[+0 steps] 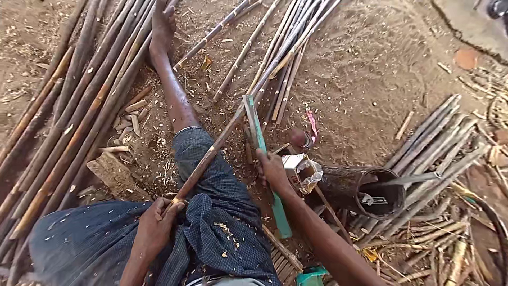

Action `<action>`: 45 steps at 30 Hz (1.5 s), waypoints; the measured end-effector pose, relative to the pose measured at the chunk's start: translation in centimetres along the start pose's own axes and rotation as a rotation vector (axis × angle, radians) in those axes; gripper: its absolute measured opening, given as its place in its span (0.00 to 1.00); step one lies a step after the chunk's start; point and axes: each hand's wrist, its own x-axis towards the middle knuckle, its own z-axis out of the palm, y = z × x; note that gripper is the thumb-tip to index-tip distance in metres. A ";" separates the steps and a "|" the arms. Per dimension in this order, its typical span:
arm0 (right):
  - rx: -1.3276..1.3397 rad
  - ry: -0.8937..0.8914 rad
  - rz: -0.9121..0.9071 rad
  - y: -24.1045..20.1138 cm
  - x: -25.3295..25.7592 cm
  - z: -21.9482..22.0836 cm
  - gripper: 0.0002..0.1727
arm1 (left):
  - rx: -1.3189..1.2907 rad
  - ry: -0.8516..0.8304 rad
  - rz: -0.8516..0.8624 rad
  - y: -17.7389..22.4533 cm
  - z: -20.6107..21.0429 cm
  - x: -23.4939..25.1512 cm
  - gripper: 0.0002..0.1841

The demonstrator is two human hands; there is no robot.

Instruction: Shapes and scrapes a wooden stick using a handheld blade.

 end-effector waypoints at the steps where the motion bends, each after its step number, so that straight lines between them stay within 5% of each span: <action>1: -0.083 -0.057 -0.050 -0.5 -0.9 0.4 0.31 | -0.068 -0.028 -0.017 -0.2 -0.3 0.2 0.17; 4: -0.148 -0.201 -0.076 -0.1 -2.2 0.3 0.29 | -0.226 -0.098 -0.042 -0.7 -0.7 0.0 0.15; 7: 0.018 -0.055 0.006 1.2 -0.2 -0.9 0.30 | -0.182 -0.077 -0.023 -0.6 -0.3 0.3 0.15; 11: -0.355 -0.277 -0.269 -0.1 -4.1 1.1 0.26 | -0.203 -0.072 -0.026 -0.8 -0.5 0.5 0.14; 14: -0.050 -0.071 -0.014 0.8 -1.0 0.0 0.31 | -0.259 -0.125 -0.059 -0.6 -0.7 1.1 0.13; 19: -0.151 -0.187 -0.123 0.4 -2.9 0.6 0.27 | -0.353 -0.219 -0.150 -0.4 -1.4 0.4 0.15; 22: -0.012 -0.071 -0.050 1.0 -0.8 -0.4 0.30 | -0.344 -0.221 -0.136 -0.2 -0.9 0.7 0.15; 26: -0.327 -0.281 -0.295 0.4 -4.2 1.0 0.25 | -0.332 -0.199 -0.142 -0.2 -1.1 0.5 0.15; 30: 0.008 -0.057 -0.005 1.1 -1.3 0.2 0.30 | -0.402 -0.259 -0.194 0.0 -1.3 0.6 0.17; 33: -0.301 -0.262 -0.275 0.3 -4.5 1.4 0.24 | -0.471 -0.295 -0.234 0.6 -1.5 0.5 0.21; 38: -0.094 -0.043 0.011 -0.2 -0.9 -0.9 0.32 | -0.175 -0.122 -0.054 -0.5 -0.9 0.7 0.15; 42: -0.420 -0.387 -0.259 -2.0 -4.6 0.6 0.27 | -0.081 -0.089 -0.037 -0.6 -0.6 0.3 0.17; 45: -0.144 -0.142 -0.031 -1.4 -0.8 -1.2 0.31 | -0.069 -0.078 -0.023 -0.3 -0.5 0.5 0.18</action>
